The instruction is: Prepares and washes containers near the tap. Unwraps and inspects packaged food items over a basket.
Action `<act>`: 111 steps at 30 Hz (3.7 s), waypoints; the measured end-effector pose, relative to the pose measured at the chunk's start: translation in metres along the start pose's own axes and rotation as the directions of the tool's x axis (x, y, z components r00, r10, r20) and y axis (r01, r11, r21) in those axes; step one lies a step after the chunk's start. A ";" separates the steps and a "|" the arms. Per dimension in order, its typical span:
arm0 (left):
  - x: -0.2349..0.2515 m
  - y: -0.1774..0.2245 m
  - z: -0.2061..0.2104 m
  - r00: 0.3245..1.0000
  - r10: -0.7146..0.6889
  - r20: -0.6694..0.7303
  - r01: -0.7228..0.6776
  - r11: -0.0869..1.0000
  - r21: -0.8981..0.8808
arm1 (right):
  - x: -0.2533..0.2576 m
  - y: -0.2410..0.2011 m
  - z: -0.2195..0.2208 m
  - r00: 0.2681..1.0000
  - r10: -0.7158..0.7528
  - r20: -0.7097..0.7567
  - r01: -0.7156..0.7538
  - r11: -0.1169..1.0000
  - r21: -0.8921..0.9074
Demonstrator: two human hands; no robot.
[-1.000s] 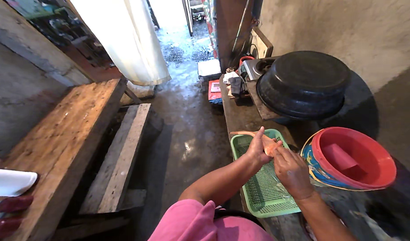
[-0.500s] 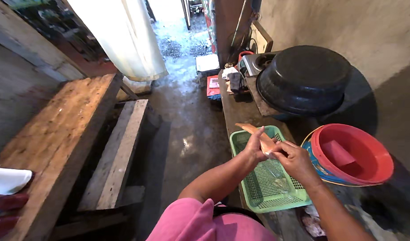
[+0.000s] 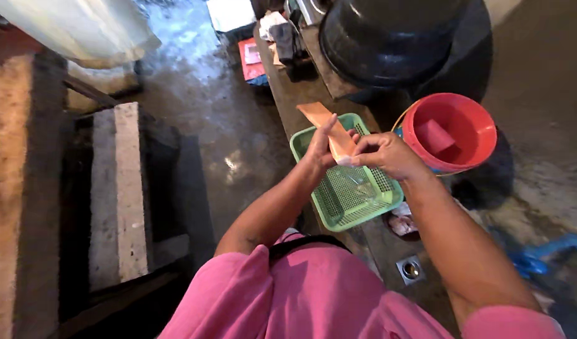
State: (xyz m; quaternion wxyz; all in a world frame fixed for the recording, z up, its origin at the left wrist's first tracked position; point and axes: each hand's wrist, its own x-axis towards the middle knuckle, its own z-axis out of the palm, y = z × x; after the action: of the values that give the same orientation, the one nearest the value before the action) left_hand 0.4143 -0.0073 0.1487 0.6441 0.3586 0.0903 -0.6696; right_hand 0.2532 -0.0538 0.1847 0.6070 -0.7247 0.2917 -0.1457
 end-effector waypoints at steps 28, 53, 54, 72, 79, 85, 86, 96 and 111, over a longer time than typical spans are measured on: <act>0.017 0.020 -0.013 0.985 -0.016 -0.174 -0.028 0.969 -0.246 | -0.014 -0.002 0.043 0.833 -0.550 -0.053 0.314 0.550 -0.773; 0.018 0.018 -0.012 0.997 -0.068 -0.045 0.056 0.973 -0.225 | -0.019 -0.006 0.039 0.890 -0.328 -0.316 0.161 0.876 -0.454; 0.019 0.020 -0.012 0.997 -0.066 -0.035 0.057 0.973 -0.222 | -0.023 -0.005 0.039 0.878 -0.376 -0.295 0.190 0.841 -0.507; 0.044 0.024 -0.040 0.993 0.004 -0.121 -0.015 0.996 -0.093 | -0.034 0.018 0.079 0.823 -0.536 -0.190 0.268 0.661 -0.701; 0.049 0.029 -0.051 0.990 0.124 -0.068 -0.122 0.992 0.040 | -0.069 0.022 0.095 0.742 -0.647 -0.176 0.355 0.602 -0.716; 0.047 0.024 -0.053 0.983 0.181 -0.030 -0.179 0.982 0.067 | -0.086 0.034 0.093 0.908 -0.414 -0.066 0.261 0.682 -0.683; 0.046 0.025 -0.054 0.980 0.198 0.005 -0.198 0.977 0.083 | -0.089 0.035 0.087 0.972 -0.236 -0.017 0.168 0.741 -0.650; 0.025 -0.007 -0.041 0.881 0.370 0.295 -0.431 0.886 0.174 | -0.033 0.024 0.049 0.913 0.138 -0.385 -0.201 0.971 -0.128; 0.025 -0.007 -0.046 0.927 0.314 0.206 -0.361 0.896 0.259 | -0.018 0.026 0.058 0.906 0.232 -0.353 -0.321 0.922 -0.217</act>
State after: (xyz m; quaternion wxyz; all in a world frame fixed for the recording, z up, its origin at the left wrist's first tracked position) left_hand 0.4271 0.0003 0.0979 0.6956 0.4052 -0.1250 -0.5799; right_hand 0.2657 0.0009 0.1496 0.4616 -0.7178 0.5042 -0.1320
